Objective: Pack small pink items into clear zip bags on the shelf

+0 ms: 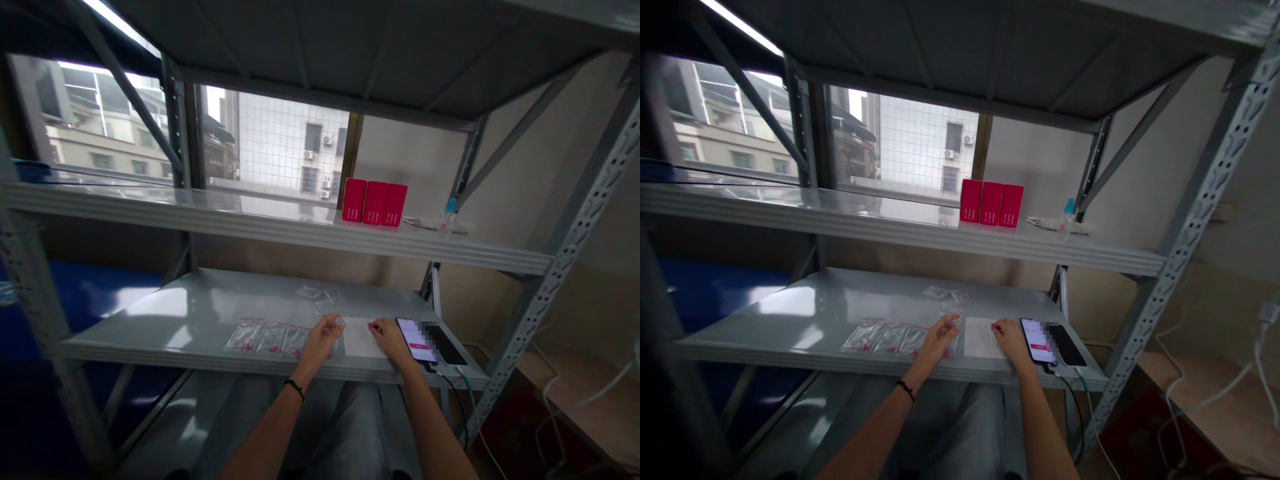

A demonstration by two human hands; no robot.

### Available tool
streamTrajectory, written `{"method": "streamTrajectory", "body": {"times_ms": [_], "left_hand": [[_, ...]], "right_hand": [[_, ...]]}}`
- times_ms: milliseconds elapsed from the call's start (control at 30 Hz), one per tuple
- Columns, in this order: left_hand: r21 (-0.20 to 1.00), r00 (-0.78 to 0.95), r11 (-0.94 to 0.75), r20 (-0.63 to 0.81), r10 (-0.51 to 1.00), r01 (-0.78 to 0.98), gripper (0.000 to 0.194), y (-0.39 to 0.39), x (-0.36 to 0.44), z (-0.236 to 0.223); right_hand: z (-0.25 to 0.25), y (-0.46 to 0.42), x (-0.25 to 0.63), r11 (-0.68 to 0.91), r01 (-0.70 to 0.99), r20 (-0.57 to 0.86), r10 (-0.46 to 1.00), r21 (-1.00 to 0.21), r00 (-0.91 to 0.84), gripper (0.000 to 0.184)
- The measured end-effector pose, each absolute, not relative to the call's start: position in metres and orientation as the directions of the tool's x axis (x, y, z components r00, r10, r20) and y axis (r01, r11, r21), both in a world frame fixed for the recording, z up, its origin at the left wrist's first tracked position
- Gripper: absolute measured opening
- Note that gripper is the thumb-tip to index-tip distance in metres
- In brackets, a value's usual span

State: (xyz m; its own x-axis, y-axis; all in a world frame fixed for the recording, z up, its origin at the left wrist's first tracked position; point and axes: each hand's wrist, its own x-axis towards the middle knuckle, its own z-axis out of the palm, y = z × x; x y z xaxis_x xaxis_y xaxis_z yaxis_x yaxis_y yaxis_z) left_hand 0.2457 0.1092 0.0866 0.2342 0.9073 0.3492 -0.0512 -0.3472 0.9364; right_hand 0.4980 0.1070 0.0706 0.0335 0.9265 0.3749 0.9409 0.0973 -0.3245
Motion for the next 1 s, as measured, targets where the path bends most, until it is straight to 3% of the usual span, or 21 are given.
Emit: {"method": "streamTrajectory", "body": {"times_ms": [600,1000], "left_hand": [[0.920,0.200,-0.373,0.391,0.898,-0.122,0.048,0.113,0.246,0.083],[0.898,0.212,-0.412,0.437,0.874,-0.153,0.044,0.115,0.243,0.082]], "right_hand": [[0.071,0.108,0.495,0.151,0.939,0.393,0.920,-0.309,-0.019,0.021],[0.100,0.093,0.485,0.216,0.827,0.522,0.846,-0.519,0.107,0.026]]}}
